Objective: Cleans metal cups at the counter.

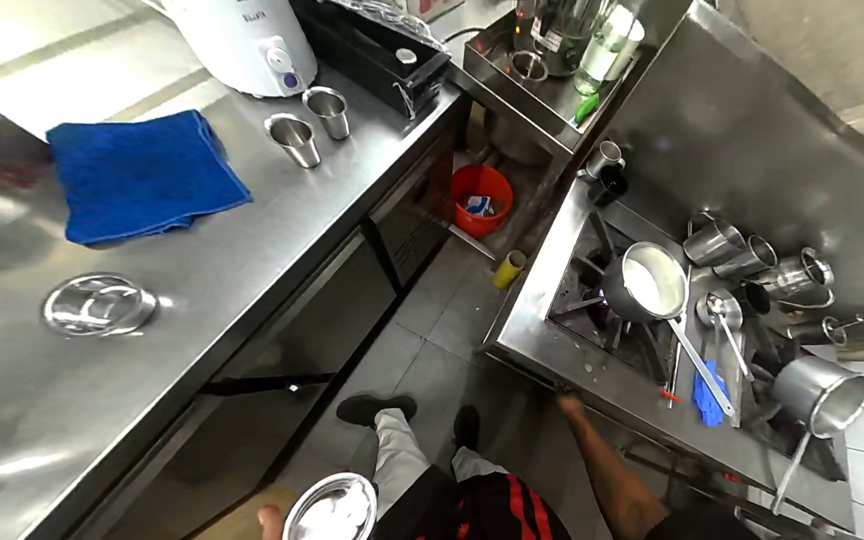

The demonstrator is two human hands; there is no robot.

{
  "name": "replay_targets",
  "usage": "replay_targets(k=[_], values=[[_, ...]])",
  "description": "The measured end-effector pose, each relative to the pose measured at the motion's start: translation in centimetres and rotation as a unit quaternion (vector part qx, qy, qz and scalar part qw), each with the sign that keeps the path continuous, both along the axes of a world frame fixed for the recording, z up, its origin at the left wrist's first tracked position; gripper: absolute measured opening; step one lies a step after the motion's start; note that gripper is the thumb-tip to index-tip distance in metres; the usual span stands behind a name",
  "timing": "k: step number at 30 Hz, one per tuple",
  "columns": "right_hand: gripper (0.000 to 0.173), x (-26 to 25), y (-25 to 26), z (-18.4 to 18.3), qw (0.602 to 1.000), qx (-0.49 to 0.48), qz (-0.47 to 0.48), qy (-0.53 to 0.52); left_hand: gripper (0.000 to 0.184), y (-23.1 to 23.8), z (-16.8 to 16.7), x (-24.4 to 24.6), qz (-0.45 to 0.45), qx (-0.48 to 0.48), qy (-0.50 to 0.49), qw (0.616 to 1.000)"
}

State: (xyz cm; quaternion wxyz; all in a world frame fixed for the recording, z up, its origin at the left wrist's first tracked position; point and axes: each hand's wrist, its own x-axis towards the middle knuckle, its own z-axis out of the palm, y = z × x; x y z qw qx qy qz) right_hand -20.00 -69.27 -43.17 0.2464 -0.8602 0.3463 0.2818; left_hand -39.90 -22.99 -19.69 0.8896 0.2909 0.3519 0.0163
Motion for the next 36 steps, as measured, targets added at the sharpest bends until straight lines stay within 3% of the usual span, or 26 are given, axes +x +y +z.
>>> replay_targets(k=[3,4,6,8,11,14,17,20,22,24,26,28,29,31,32,34,36], values=[[0.089,-2.8,7.1,4.7,0.985,0.112,-0.131,0.019,0.081,1.6,1.4,4.2,-0.012,-0.044,0.016,0.999],[0.086,-3.3,11.2,8.0,0.975,0.182,-0.118,0.037,0.082,2.3,2.2,6.1,0.006,-0.046,0.030,0.998],[0.052,-2.7,19.7,14.7,0.944,0.322,0.058,-0.044,0.081,4.5,2.8,9.8,0.018,-0.037,0.033,0.999],[0.033,-0.1,28.3,21.8,0.833,0.397,0.302,-0.241,0.080,7.8,2.4,13.6,-0.005,-0.025,-0.002,1.000],[0.026,5.0,39.0,30.3,0.647,0.296,0.516,-0.477,0.078,12.1,2.7,19.1,-0.061,-0.010,-0.072,0.996],[0.025,9.0,45.5,32.1,0.581,0.181,0.617,-0.500,0.077,15.6,4.6,22.6,-0.111,0.071,-0.126,0.983],[0.023,11.2,49.6,31.2,0.578,0.156,0.645,-0.475,0.069,18.5,5.4,24.4,-0.125,0.281,-0.127,0.943],[0.012,11.6,52.9,31.7,0.678,0.330,0.545,-0.366,0.053,20.1,6.5,25.1,-0.080,0.457,-0.117,0.878],[0.013,12.2,55.1,33.6,0.713,0.477,0.455,-0.238,0.041,21.3,7.3,25.3,0.009,0.535,-0.132,0.835],[0.014,13.0,57.0,35.2,0.695,0.599,0.382,-0.110,0.039,22.8,8.1,24.7,0.081,0.590,-0.154,0.789],[0.013,14.5,59.0,35.9,0.672,0.670,0.315,0.001,0.046,24.0,9.2,24.1,0.097,0.611,-0.165,0.768],[0.009,15.5,60.2,36.0,0.670,0.699,0.245,0.050,0.052,24.1,9.5,23.6,0.118,0.564,-0.176,0.798],[0.009,15.8,60.5,36.1,0.677,0.695,0.241,0.012,0.054,23.8,9.2,23.2,0.151,0.499,-0.181,0.834],[0.012,17.0,60.7,36.7,0.674,0.639,0.326,-0.176,0.054,23.5,8.2,23.1,0.246,0.309,-0.229,0.890],[0.013,17.8,60.6,36.9,0.644,0.595,0.390,-0.280,0.054,23.7,8.1,23.3,0.292,0.198,-0.264,0.898],[0.016,19.4,60.5,37.4,0.529,0.497,0.511,-0.461,0.061,23.9,8.5,23.9,0.352,0.028,-0.275,0.894],[0.016,20.6,61.3,38.1,0.364,0.438,0.596,-0.566,0.067,23.8,9.8,25.2,0.368,-0.002,-0.252,0.895]])
